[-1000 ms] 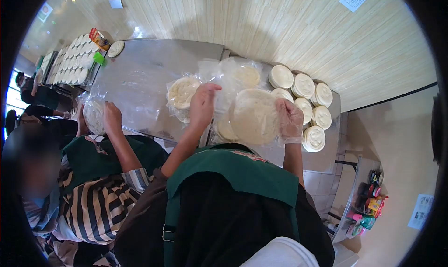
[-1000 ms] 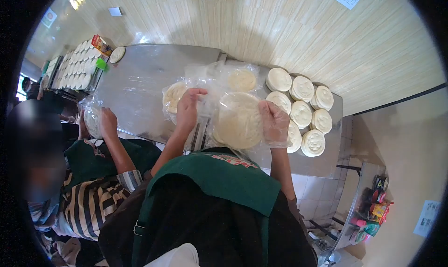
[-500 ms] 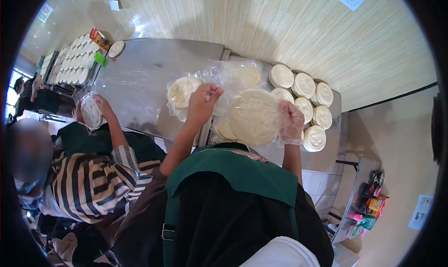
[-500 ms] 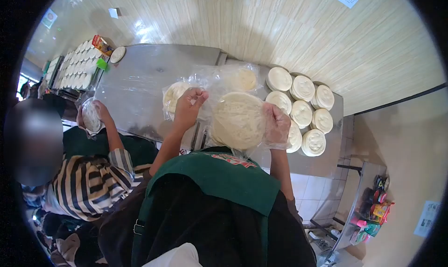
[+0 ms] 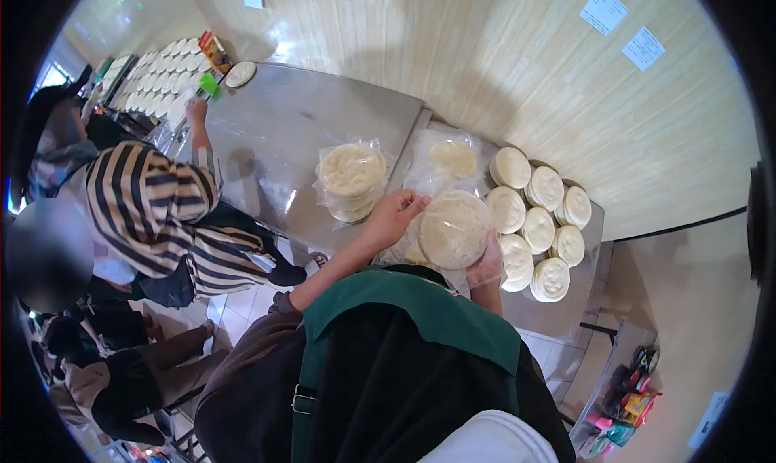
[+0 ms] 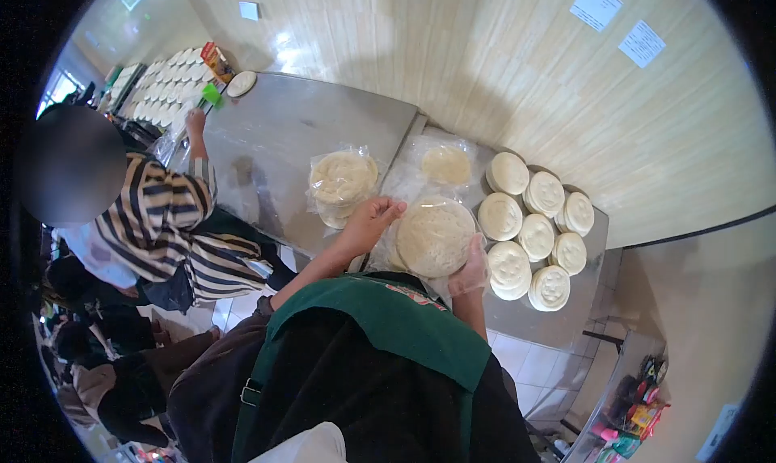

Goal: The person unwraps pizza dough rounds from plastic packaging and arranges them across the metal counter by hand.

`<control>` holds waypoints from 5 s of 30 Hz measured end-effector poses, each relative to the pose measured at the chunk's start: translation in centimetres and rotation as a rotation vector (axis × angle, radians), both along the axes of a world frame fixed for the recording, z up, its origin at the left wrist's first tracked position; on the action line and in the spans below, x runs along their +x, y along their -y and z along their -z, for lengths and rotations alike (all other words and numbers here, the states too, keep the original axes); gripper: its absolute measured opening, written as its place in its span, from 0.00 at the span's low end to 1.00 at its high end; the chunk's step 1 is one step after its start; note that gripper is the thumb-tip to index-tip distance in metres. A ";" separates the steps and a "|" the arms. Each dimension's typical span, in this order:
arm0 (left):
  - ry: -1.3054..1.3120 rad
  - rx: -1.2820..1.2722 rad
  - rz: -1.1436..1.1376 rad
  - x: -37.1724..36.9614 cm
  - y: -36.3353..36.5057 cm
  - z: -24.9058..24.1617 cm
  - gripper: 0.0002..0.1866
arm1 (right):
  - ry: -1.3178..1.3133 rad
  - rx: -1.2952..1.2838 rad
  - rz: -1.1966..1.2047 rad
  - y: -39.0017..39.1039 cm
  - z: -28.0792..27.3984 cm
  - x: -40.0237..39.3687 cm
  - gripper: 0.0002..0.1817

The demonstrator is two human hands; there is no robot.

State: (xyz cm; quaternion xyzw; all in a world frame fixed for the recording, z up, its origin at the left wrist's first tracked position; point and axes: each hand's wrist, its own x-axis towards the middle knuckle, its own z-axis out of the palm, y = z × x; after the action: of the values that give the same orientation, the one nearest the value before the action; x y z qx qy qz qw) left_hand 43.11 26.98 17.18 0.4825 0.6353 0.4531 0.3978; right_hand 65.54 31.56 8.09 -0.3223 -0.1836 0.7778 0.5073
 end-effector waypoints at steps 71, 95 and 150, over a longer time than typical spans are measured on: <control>0.481 -0.196 -0.121 1.2 -4.1 -0.6 0.22 | 0.527 0.173 -0.295 -2.2 -10.4 -0.2 0.25; 0.262 0.051 -0.381 -1.1 -2.2 1.1 0.22 | 1.682 -0.805 0.190 -5.9 11.0 12.7 0.32; 0.284 -0.320 0.093 -0.2 2.0 3.2 0.17 | 0.646 -0.666 0.518 -6.2 9.9 18.3 0.29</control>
State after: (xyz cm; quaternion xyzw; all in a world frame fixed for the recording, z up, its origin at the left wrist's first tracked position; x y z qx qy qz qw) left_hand 42.91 24.94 13.94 0.3733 0.6138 0.3910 0.5753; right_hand 83.79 37.76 -1.83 -0.7241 0.0120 0.5042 0.4705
